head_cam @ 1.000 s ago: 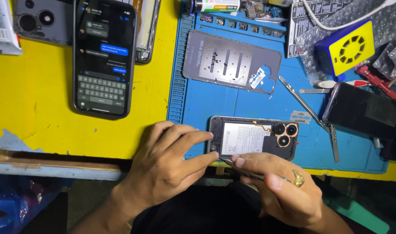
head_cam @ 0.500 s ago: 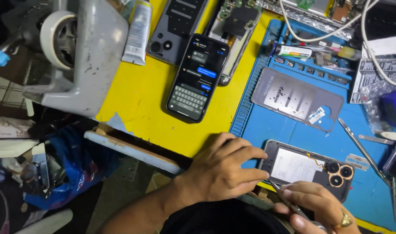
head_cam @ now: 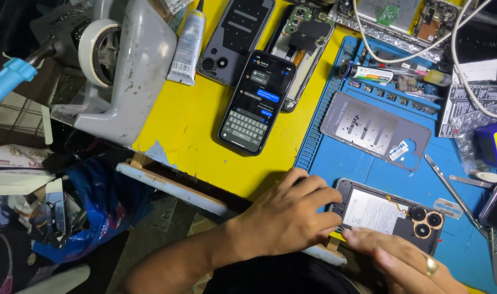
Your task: Disassembling a mobile phone to remove internal camera components using a screwdriver and tweezers.
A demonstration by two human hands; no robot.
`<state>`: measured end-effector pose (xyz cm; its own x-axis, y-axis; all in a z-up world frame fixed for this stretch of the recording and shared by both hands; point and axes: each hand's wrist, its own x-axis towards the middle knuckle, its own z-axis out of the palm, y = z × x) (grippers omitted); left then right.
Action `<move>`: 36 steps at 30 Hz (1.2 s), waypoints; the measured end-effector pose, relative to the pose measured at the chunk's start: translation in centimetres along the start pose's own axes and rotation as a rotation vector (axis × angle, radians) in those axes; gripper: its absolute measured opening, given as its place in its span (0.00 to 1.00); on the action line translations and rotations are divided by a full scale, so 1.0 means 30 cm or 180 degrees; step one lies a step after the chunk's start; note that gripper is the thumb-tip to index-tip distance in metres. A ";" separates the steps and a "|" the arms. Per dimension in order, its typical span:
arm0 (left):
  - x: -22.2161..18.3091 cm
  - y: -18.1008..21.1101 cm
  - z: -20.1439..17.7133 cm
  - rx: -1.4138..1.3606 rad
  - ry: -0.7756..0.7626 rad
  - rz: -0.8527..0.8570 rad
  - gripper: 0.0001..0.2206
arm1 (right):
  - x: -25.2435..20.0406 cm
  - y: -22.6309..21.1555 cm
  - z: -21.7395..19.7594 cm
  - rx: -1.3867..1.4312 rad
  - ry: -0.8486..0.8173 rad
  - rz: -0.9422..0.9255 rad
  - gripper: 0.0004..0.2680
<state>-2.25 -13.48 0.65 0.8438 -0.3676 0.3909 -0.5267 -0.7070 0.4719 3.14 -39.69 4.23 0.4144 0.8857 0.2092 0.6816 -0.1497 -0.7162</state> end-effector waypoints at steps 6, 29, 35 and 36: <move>0.043 0.005 0.020 0.0634 -0.0115 0.0417 0.08 | -0.073 0.080 0.041 0.0342 0.0388 0.0434 0.15; 0.104 0.027 0.053 0.0774 -0.0343 0.0685 0.08 | -0.152 0.185 0.108 0.0490 0.1106 0.0213 0.10; 0.103 0.037 0.073 0.0739 -0.0325 0.0755 0.09 | -0.161 0.140 0.134 0.0422 0.1007 0.0542 0.12; 0.100 0.041 0.078 0.0768 -0.0273 0.0775 0.10 | -0.161 0.072 0.137 0.0483 0.1305 0.1012 0.08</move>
<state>-0.12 -16.88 0.57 0.7074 -0.5852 0.3963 -0.6827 -0.7110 0.1688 0.13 -42.50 -1.06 0.8081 0.5585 0.1873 0.4020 -0.2904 -0.8684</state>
